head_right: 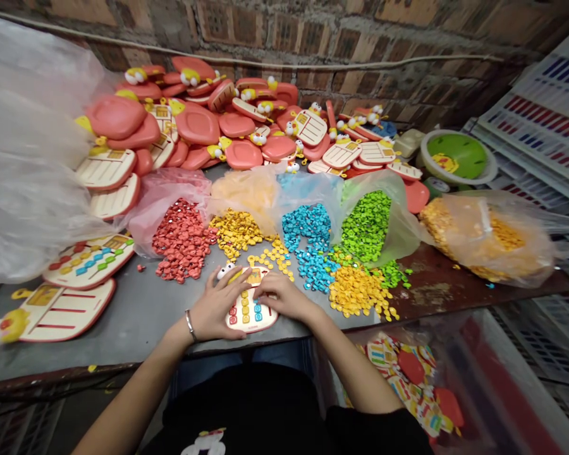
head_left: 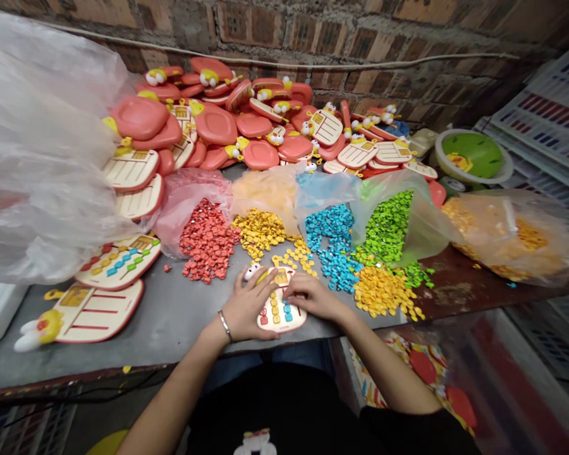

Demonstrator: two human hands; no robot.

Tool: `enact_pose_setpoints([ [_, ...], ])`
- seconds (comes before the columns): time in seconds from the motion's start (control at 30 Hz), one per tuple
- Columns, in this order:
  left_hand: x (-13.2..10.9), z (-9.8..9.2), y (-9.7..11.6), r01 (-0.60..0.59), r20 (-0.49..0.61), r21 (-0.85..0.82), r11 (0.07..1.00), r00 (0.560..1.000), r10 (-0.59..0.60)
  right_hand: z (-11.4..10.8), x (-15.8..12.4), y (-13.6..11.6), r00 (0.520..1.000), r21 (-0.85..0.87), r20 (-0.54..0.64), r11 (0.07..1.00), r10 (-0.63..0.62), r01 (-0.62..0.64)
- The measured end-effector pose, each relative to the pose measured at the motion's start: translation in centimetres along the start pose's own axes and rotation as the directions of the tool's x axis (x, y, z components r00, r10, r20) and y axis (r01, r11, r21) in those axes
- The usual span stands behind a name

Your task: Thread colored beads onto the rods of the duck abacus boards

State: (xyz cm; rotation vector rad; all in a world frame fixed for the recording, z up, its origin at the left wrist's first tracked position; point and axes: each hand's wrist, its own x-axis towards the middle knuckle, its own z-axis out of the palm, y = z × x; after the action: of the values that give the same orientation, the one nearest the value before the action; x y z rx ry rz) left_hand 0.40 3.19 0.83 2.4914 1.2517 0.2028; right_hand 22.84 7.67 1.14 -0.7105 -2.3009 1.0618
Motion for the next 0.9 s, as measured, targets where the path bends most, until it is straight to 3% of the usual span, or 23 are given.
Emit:
enact_pose_setpoints([
  [0.07, -0.1, 0.1, -0.2, -0.03, -0.011, 0.001, 1.0, 0.999, 0.03, -1.2, -0.5, -0.1, 0.999, 0.072, 0.043, 0.997, 0.027, -0.03],
  [0.13, -0.2, 0.3, -0.5, -0.057, -0.019, -0.01, 0.998, 0.998, 0.057, -2.4, -0.8, 0.6, 0.988, 0.051, -0.111, 0.994, 0.104, -0.099],
  [0.23, -0.3, 0.4, -0.7, -0.08, -0.032, -0.031, 0.996, 0.996, 0.079, -3.6, -0.5, 2.8, 0.908, -0.179, -0.388, 0.953, 0.159, -0.244],
  [0.37, -0.3, 0.5, -0.8, -0.087, -0.039, -0.046, 0.995, 0.996, 0.085, -4.0, 0.9, 5.7, 0.913, -0.46, -0.349, 0.809, 0.213, -0.365],
  [0.47, -0.3, 0.4, -0.7, -0.09, -0.039, -0.051, 0.995, 0.995, 0.088, -4.0, 1.2, 5.8, 0.917, -0.431, -0.344, 0.834, 0.201, -0.345],
  [0.63, -0.3, 0.0, -0.4, -0.066, 0.002, -0.033, 0.997, 0.998, 0.066, -3.2, 0.7, 3.4, 0.861, -0.086, -0.469, 0.961, 0.195, -0.264],
  [0.7, -0.2, -0.2, -0.2, -0.054, 0.019, -0.027, 0.998, 0.998, 0.054, -2.4, 0.8, 2.5, 0.884, -0.011, -0.43, 0.978, 0.184, -0.209],
  [0.8, -0.1, -0.4, -0.1, -0.05, 0.022, -0.035, 0.998, 0.998, 0.051, -1.2, 1.3, 2.0, 0.94, -0.047, -0.331, 0.993, 0.087, -0.108],
  [0.9, -0.1, -0.6, 0.0, -0.046, 0.041, -0.045, 0.998, 0.998, 0.048, -0.6, 1.6, 2.0, 0.939, -0.079, -0.341, 0.994, 0.048, -0.08],
])
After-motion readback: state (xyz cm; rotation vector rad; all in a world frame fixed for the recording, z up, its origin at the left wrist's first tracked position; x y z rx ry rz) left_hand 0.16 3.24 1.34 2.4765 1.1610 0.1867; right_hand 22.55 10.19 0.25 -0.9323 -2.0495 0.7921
